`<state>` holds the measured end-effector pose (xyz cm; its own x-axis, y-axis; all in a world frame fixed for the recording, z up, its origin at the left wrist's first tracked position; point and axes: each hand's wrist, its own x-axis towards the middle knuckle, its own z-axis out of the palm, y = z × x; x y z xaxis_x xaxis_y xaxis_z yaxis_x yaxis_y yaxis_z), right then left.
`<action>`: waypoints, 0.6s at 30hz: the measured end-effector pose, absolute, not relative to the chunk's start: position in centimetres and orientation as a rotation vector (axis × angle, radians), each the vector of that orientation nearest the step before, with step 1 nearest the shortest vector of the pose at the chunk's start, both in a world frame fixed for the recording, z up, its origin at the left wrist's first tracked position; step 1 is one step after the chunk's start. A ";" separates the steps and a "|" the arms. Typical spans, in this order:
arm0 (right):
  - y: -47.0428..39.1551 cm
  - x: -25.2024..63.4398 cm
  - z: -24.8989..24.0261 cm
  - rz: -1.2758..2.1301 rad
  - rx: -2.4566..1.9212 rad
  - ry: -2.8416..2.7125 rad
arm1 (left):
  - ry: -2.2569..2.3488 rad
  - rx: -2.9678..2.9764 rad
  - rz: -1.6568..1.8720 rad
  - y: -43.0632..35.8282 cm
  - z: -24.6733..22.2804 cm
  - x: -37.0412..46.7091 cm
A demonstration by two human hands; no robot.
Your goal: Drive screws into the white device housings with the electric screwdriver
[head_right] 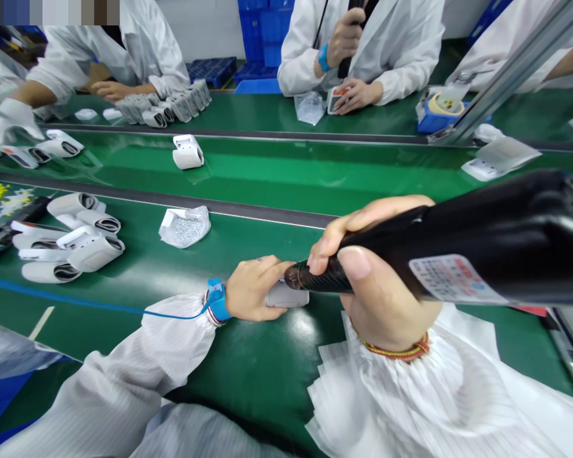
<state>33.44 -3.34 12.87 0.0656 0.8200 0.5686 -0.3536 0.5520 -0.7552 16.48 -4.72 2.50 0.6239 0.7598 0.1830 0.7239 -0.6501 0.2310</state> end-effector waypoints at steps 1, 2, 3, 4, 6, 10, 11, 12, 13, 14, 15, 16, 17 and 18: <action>-3.3 33.4 12.8 0.939 -0.490 -1.197 | 1.246 2.705 0.392 -4.7 2.6 16.5; -3.3 33.4 12.8 0.939 -0.501 -1.194 | 1.248 2.699 0.382 -4.7 2.6 16.5; -3.2 33.3 12.8 0.938 -0.515 -1.190 | 1.249 2.692 0.374 -4.7 2.7 16.5; -3.2 33.3 12.8 0.934 -0.520 -1.188 | 1.250 2.683 0.368 -4.7 2.7 16.5; -3.2 33.2 12.8 0.927 -0.512 -1.192 | 1.248 2.672 0.364 -4.6 2.8 16.6; -3.2 33.2 12.7 0.937 -0.478 -1.184 | 1.265 2.653 0.336 -4.6 2.9 16.7; -3.2 33.2 12.7 0.944 -0.469 -1.182 | 1.270 2.647 0.330 -4.6 2.9 16.7; -3.1 33.2 12.6 0.947 -0.450 -1.182 | 1.274 2.642 0.329 -4.7 2.9 16.7; -3.1 33.2 12.6 0.949 -0.434 -1.184 | 1.275 2.637 0.331 -4.7 2.9 16.7; -3.0 33.2 12.6 0.948 -0.422 -1.183 | 1.276 2.633 0.334 -4.7 2.8 16.7; -3.0 33.2 12.5 0.946 -0.412 -1.182 | 1.279 2.629 0.336 -4.7 2.8 16.7; -2.9 33.2 12.5 0.944 -0.405 -1.181 | 1.280 2.625 0.335 -4.7 2.8 16.7; -2.9 33.2 12.5 0.943 -0.399 -1.179 | 1.282 2.623 0.333 -4.7 2.9 16.7; -2.9 33.2 12.5 0.943 -0.395 -1.180 | 1.282 2.622 0.331 -4.7 2.9 16.7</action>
<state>33.24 -2.88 12.46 0.0723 0.7934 0.6044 -0.4146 0.5751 -0.7053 16.72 -4.70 2.89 0.5978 0.7940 0.1104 0.7483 -0.6021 0.2786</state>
